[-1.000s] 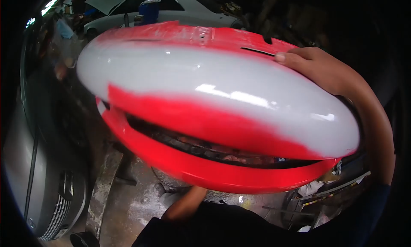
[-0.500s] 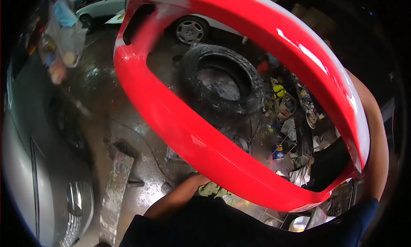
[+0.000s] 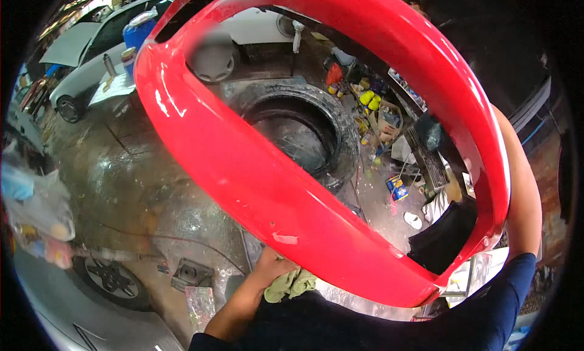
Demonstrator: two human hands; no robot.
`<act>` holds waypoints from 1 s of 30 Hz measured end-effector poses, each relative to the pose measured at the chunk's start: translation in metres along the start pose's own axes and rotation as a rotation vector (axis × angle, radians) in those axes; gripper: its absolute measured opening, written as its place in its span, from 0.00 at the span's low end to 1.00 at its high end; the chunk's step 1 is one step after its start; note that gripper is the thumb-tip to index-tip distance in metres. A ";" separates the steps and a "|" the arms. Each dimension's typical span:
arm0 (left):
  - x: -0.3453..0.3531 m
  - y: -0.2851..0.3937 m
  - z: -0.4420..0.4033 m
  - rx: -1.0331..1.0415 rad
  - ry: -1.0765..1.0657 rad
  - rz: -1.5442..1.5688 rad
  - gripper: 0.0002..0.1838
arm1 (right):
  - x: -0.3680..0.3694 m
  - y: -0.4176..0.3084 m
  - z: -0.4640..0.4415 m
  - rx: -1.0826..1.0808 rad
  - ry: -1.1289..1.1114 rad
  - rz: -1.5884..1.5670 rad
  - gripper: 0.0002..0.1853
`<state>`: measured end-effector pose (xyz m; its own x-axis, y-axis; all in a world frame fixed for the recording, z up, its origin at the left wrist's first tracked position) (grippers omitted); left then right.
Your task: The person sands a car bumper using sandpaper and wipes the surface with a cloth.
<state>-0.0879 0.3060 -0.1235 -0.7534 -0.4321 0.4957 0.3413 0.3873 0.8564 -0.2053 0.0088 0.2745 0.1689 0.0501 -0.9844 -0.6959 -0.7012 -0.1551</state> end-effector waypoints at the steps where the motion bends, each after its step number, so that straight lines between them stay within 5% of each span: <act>1: -0.009 0.005 -0.007 -0.009 0.011 -0.007 0.32 | 0.004 0.000 -0.009 0.017 -0.008 -0.002 0.39; 10: -0.132 -0.007 -0.060 -0.264 -0.187 -0.137 0.39 | 0.060 -0.012 -0.083 0.219 -0.056 -0.039 0.37; 18: -0.233 0.019 -0.104 -0.466 -0.149 0.100 0.39 | 0.093 -0.012 -0.132 0.410 -0.081 -0.068 0.36; 24: -0.240 0.095 -0.170 -0.355 -0.152 0.070 0.36 | 0.132 0.032 -0.179 0.454 -0.114 -0.130 0.35; 30: -0.268 0.080 -0.185 -0.484 -0.015 0.091 0.32 | 0.198 0.093 -0.203 0.479 -0.172 -0.254 0.34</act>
<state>0.2459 0.3020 -0.1613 -0.7152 -0.4007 0.5726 0.6254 -0.0014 0.7803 -0.0948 -0.1911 0.0816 0.2844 0.3183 -0.9043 -0.8939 -0.2530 -0.3701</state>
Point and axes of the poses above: each hand's wrist, its own z-axis away from the middle knuckle, its own x-axis out of the palm, y = z × x, the point moved 6 cm from there along -z, towards the middle knuckle, and after that the axes turned 4 degrees about z, right-handed, at the moved point
